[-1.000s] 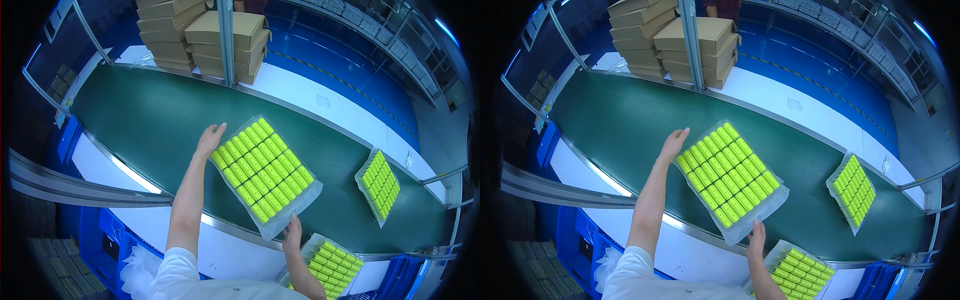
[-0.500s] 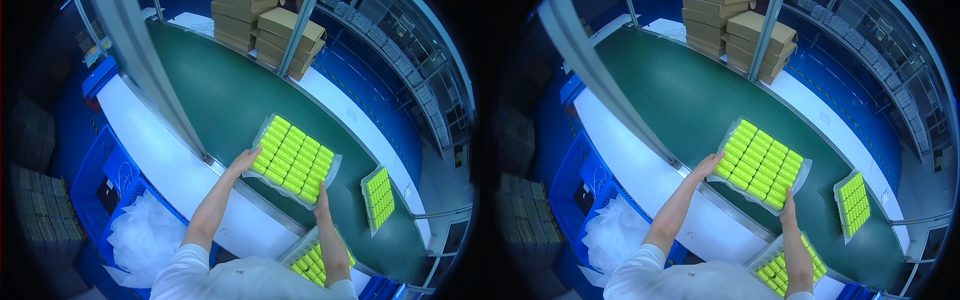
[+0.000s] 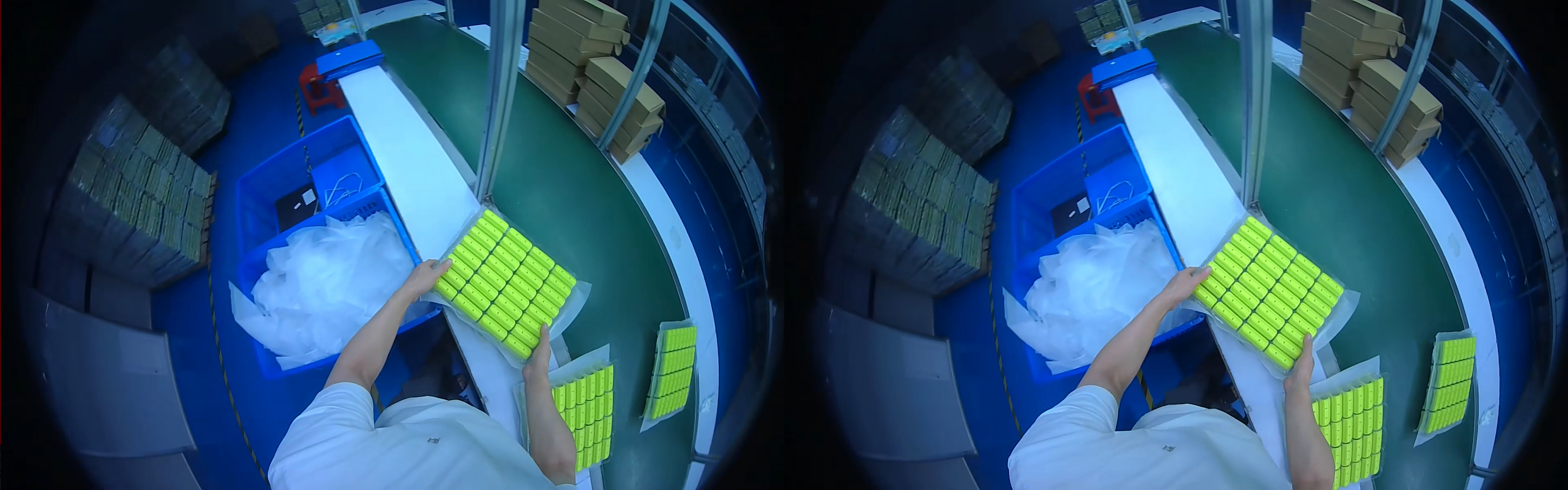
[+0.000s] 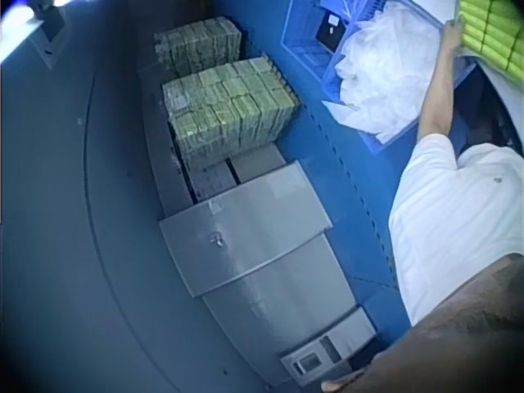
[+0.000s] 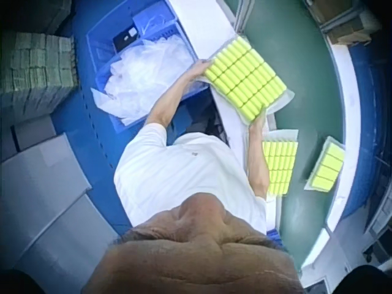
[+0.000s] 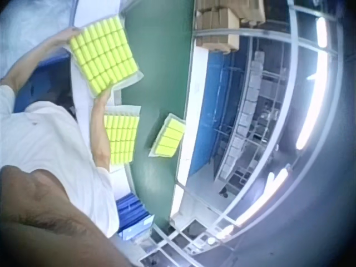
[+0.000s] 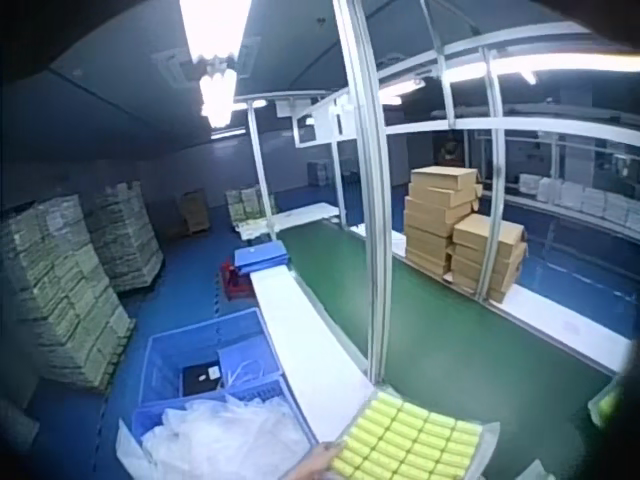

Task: The person wraps trays of yellow cylindrical items in white tissue paper and places them into blue cardboard boxes. They then secure the boxes by tying them with white string. The process is repeated for multiple units on a factory assembly line.

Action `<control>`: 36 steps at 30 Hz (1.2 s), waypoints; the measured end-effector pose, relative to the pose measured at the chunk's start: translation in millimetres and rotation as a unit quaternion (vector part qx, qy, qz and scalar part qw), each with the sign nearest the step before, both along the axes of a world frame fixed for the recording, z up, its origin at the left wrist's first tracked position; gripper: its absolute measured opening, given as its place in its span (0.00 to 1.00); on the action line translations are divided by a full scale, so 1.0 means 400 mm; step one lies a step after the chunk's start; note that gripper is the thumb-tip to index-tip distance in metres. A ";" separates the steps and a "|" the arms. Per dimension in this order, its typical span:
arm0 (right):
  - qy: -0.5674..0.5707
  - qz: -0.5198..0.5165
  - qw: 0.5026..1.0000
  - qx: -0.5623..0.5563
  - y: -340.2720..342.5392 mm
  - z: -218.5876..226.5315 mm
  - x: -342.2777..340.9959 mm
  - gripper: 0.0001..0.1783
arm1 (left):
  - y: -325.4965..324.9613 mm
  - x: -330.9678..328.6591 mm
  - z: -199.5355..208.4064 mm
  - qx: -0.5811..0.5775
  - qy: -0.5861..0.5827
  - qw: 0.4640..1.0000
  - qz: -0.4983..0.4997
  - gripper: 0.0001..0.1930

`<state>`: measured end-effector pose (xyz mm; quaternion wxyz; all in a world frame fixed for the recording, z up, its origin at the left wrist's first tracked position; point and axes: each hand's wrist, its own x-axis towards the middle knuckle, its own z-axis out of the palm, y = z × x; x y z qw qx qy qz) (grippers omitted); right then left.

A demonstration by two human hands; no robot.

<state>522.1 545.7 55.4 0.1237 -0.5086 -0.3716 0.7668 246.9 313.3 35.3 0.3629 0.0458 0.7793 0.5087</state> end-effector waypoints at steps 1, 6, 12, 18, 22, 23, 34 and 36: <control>-0.005 0.021 1.000 0.002 -0.014 -0.005 -0.005 0.39 | -0.043 -0.005 -0.064 0.021 0.012 0.999 0.029 0.45; -0.059 0.034 0.991 0.115 -0.068 -0.003 0.068 0.37 | -0.189 -0.022 -0.045 -0.118 0.229 0.909 0.328 0.43; -0.148 0.052 0.839 0.521 -0.217 0.111 0.139 0.30 | -0.365 -0.203 -0.223 -0.415 0.165 0.886 0.128 0.33; -0.101 0.195 0.837 0.501 -0.444 0.214 0.085 0.28 | -0.464 -0.159 -0.047 0.044 0.240 0.936 0.252 0.13; 0.086 0.295 0.687 0.659 -0.640 0.305 -0.229 0.36 | -0.518 -0.045 0.136 0.122 0.263 0.936 0.199 0.10; 0.097 0.302 0.670 0.671 -0.680 0.337 -0.314 0.36 | -0.512 -0.025 0.160 0.141 0.303 0.922 0.197 0.10; 0.146 0.063 0.986 0.058 -0.624 0.159 -0.356 0.14 | -0.593 0.002 0.034 0.006 0.480 0.876 -0.051 0.36; 0.117 -0.013 0.986 0.115 -0.569 0.121 -0.292 0.14 | -0.687 0.009 -0.194 -0.139 0.396 0.897 -0.141 0.40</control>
